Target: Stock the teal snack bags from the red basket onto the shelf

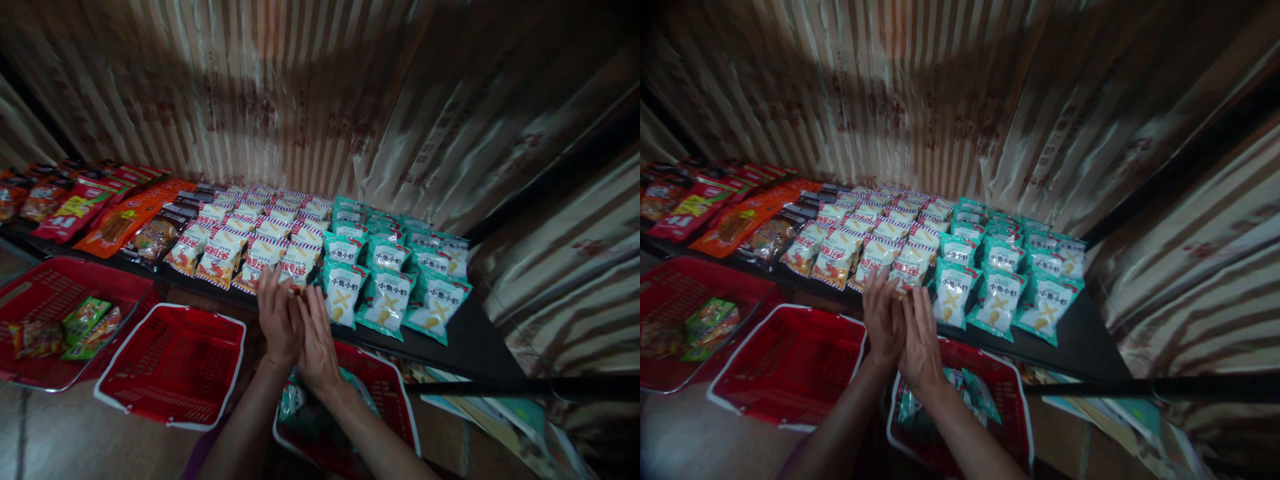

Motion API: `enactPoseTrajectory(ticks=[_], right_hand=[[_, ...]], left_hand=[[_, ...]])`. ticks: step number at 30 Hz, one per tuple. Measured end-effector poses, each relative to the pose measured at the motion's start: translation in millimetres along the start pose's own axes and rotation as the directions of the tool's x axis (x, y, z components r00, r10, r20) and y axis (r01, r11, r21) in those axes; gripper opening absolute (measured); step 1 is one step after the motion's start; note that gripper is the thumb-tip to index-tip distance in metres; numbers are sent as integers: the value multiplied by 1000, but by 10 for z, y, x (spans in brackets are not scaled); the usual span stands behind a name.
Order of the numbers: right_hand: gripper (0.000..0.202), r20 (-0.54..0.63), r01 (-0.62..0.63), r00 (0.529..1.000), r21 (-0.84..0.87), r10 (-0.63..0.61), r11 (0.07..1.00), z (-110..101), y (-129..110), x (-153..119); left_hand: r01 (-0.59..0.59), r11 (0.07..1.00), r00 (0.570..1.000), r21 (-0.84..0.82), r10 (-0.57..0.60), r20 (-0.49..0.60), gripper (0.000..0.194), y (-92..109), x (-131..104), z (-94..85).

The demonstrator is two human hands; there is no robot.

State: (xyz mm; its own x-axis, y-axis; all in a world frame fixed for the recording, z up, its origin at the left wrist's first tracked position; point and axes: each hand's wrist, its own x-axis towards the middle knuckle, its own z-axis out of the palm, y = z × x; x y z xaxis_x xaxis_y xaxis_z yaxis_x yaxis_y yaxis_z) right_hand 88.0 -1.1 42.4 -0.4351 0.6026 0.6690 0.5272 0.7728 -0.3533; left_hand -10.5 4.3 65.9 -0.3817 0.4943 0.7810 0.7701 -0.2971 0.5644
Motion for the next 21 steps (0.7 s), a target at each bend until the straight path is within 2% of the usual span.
enactPoseTrajectory(ticks=[3, 6, 8, 11, 16, 18, 21], right_hand=[[65, 7, -6, 1000, -42, 7, 999, -219, 80, -209], [67, -18, 2, 1000, -90, -4, 996, -452, 174, -435], [69, -42, -13, 999, -124, 8, 992, -590, 233, -600], [68, -43, -61, 998, -181, 54, 982, -747, 321, -882], [57, 29, -86, 995, -220, 94, 972, -896, 504, -1331], [49, 67, -87, 993, -183, 101, 979, -934, 579, -1429], [39, 164, -157, 972, -96, 171, 983, -967, 675, -1493]], left_hand=[[-86, 982, 989, -165, 105, 108, 32, 215, -107, 55], [-109, 949, 954, -297, 184, 237, 35, 443, -225, 133], [-112, 936, 923, -333, 222, 314, 36, 586, -301, 189], [-127, 921, 889, -368, 270, 369, 34, 748, -417, 274], [-145, 902, 822, -407, 339, 458, 33, 859, -556, 366], [-158, 894, 795, -420, 368, 483, 33, 882, -584, 374], [-185, 881, 758, -436, 410, 508, 31, 935, -638, 377]])
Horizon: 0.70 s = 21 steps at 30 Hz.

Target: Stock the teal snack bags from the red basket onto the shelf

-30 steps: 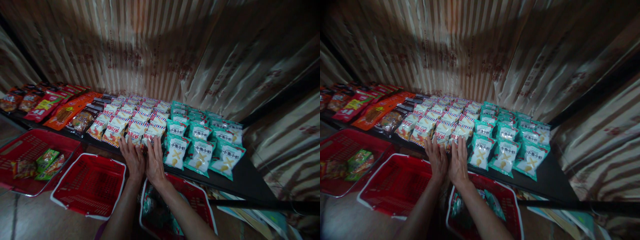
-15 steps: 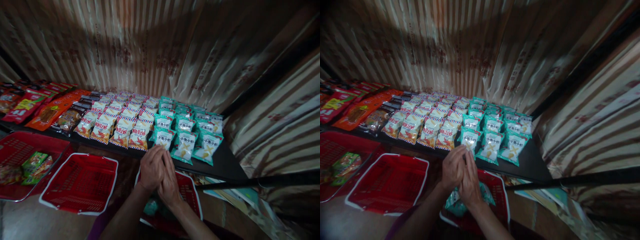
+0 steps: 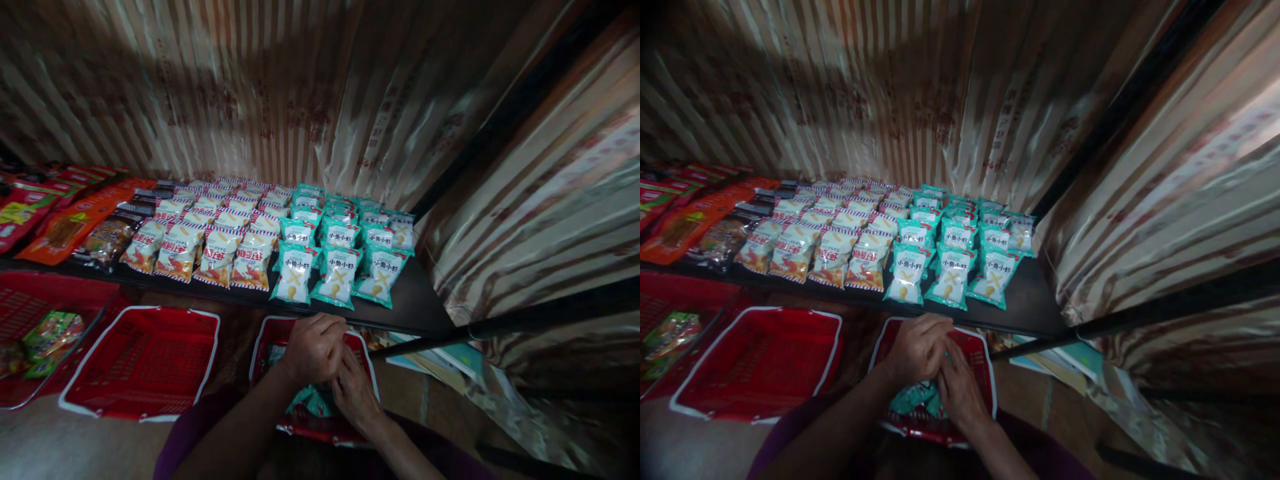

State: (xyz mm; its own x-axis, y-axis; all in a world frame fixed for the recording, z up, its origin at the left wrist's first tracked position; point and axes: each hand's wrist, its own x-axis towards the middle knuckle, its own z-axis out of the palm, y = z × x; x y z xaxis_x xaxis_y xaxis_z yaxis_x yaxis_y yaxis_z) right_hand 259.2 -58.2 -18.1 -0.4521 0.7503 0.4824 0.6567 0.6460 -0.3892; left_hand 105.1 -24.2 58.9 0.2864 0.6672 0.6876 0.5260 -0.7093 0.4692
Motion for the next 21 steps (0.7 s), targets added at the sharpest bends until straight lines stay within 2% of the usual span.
enactPoseTrajectory(ticks=[2, 4, 6, 8, 9, 10, 12, 14, 15, 17, 19, 21], right_hand=[[35, 85, -54, 995, 68, 48, 996, 9, 58, -16], [35, 168, -107, 982, 122, 86, 987, 37, 109, -39], [36, 224, -151, 968, 152, 114, 977, 69, 148, -66], [36, 250, -162, 962, 182, 114, 970, 84, 164, -86], [36, 256, -159, 961, 202, 105, 966, 79, 159, -89], [36, 262, -156, 960, 223, 95, 962, 65, 144, -87], [37, 282, -161, 956, 272, 82, 949, 15, 77, -59], [35, 289, -169, 954, 315, 75, 934, -44, -40, 15], [34, 283, -168, 957, 336, 71, 927, -68, -113, 77], [33, 228, -142, 972, 379, 57, 915, -99, -276, 258], [35, 138, -76, 990, 429, 17, 900, -104, -439, 513], [36, 77, -31, 997, 449, -3, 893, -91, -582, 810]], left_hand=[[-25, 1000, 999, 5, 25, 40, 29, 50, -16, 35], [-51, 999, 999, 13, 50, 16, 28, 89, -24, 35], [-55, 998, 994, 43, 59, -94, 29, 89, -8, -43], [-8, 994, 969, 112, 36, -245, 31, 27, 37, -209], [30, 986, 949, 161, 22, -315, 31, -29, 65, -316], [119, 968, 921, 222, -24, -389, 30, -101, 92, -427], [359, 891, 825, 280, -162, -542, 28, -273, 132, -627], [517, 817, 741, 253, -279, -611, 30, -448, 134, -750], [557, 795, 724, 240, -323, -610, 31, -525, 121, -777], [597, 768, 724, 231, -391, -568, 33, -640, 76, -773], [624, 744, 731, 240, -446, -516, 35, -711, 27, -728], [658, 713, 716, 244, -490, -497, 38, -754, -12, -682]])
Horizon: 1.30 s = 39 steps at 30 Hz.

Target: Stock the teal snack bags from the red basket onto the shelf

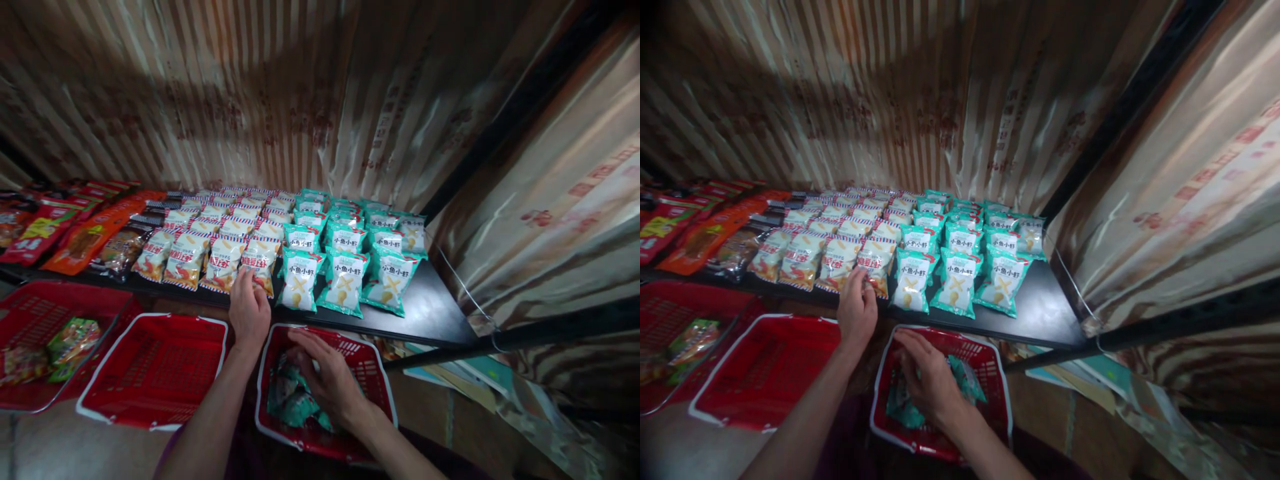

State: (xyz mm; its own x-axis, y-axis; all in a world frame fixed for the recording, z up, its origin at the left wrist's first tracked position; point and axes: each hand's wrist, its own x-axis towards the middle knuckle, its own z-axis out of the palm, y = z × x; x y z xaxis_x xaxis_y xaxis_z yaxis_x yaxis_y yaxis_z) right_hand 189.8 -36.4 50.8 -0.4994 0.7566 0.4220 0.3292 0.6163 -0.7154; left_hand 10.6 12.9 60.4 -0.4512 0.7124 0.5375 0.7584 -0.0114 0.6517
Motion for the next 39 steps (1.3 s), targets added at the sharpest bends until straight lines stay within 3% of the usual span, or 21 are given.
enactPoseTrajectory(ticks=[5, 11, 19, 31, 35, 39], right_hand=[[37, -83, 63, 995, 16, -61, 998, 141, -190, 586], [40, -82, 74, 994, -13, -75, 997, 274, -251, 789], [39, -87, 86, 992, -58, -91, 995, 322, -199, 830], [39, -115, -97, 989, -70, 89, 993, 556, -75, 969], [36, -110, -53, 992, 3, 53, 999, 464, -194, 951], [33, -168, 5, 986, 40, 2, 999, 201, -354, 666]], left_hand=[[123, 992, 991, 10, -124, 45, 45, -102, -5, 38], [156, 987, 984, -33, -153, 86, 43, -221, 32, 0], [123, 991, 990, -60, -118, 71, 41, -173, 51, -10], [140, 988, 989, -57, -138, 52, 36, -167, 71, -33], [85, 995, 996, -59, -85, -4, 35, -191, 84, -69], [-114, 981, 991, -159, 101, -83, 30, -147, 67, -185]])
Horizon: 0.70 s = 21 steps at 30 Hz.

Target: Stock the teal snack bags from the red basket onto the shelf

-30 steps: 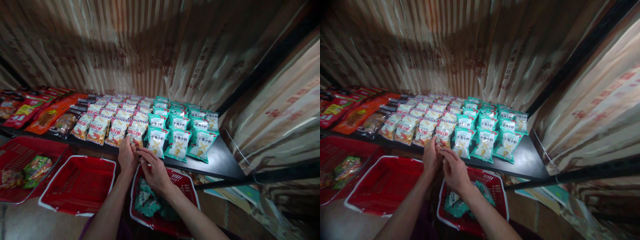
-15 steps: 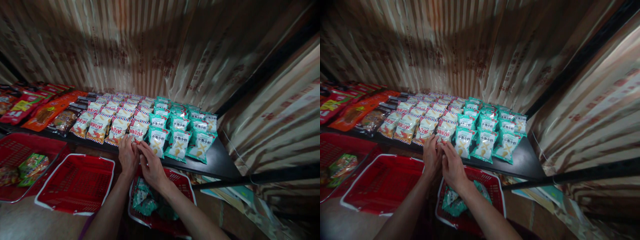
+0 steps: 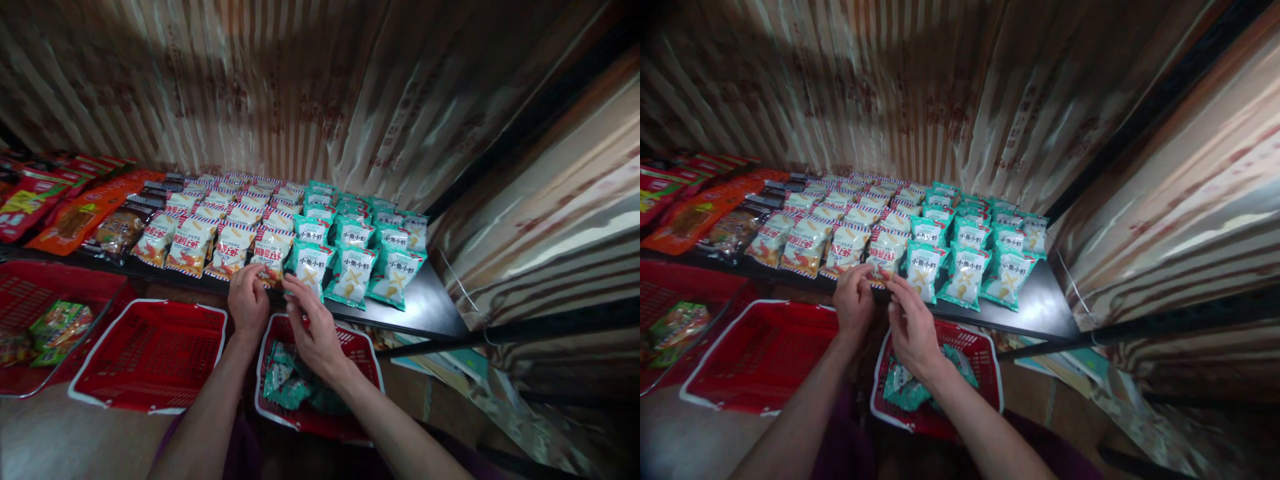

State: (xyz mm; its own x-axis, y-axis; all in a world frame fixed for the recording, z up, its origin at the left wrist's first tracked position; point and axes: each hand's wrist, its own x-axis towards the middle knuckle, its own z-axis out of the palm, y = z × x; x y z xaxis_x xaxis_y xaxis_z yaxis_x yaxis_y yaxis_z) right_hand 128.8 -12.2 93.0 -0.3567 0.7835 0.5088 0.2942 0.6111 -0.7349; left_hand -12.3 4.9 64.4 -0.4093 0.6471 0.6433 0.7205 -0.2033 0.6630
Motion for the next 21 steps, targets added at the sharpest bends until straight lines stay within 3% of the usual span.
enactPoseTrajectory(ticks=[3, 6, 8, 9, 10, 11, 12, 14, 15, 18, 19, 21], right_hand=[[33, 9, -6, 1000, 4, 6, 1000, -297, 5, -328], [32, 131, -49, 990, -49, 55, 998, -584, 154, -661], [29, 291, -149, 937, -169, 194, 974, -742, 319, -838], [29, 399, -220, 861, -270, 316, 938, -805, 418, -914], [29, 491, -269, 752, -381, 440, 885, -858, 525, -988], [28, 565, -283, 612, -497, 554, 820, -899, 638, -1060], [28, 585, -273, 482, -607, 653, 746, -929, 754, -1134], [23, 557, -294, 396, -676, 730, 676, -964, 976, -1285], [23, 541, -311, 378, -690, 751, 654, -974, 1075, -1357], [26, 524, -361, 354, -688, 775, 630, -1003, 1300, -1510], [25, 534, -375, 353, -671, 768, 639, -1019, 1349, -1530], [26, 565, -399, 375, -617, 735, 678, -1064, 1416, -1514]], left_hand=[[-124, 979, 990, -164, 132, 43, 28, 147, -57, -125], [-217, 932, 956, -291, 263, 127, 27, 383, -160, -245], [-249, 906, 900, -343, 347, 263, 27, 559, -251, -269], [-244, 902, 847, -356, 377, 375, 27, 641, -307, -252], [-225, 908, 765, -353, 389, 513, 28, 711, -374, -214], [-199, 925, 642, -324, 372, 670, 29, 767, -454, -154], [-177, 945, 483, -275, 327, 812, 30, 804, -549, -77], [-180, 976, 117, -125, 148, 982, 38, 809, -776, 114], [-192, 977, 18, -89, 94, 995, 38, 776, -902, 218], [-231, 973, -162, 1, -39, 986, 28, 570, -1263, 523], [-240, 970, -194, 33, -81, 978, 26, 486, -1368, 617], [-249, 964, -209, 98, -153, 966, 25, 336, -1547, 794]])
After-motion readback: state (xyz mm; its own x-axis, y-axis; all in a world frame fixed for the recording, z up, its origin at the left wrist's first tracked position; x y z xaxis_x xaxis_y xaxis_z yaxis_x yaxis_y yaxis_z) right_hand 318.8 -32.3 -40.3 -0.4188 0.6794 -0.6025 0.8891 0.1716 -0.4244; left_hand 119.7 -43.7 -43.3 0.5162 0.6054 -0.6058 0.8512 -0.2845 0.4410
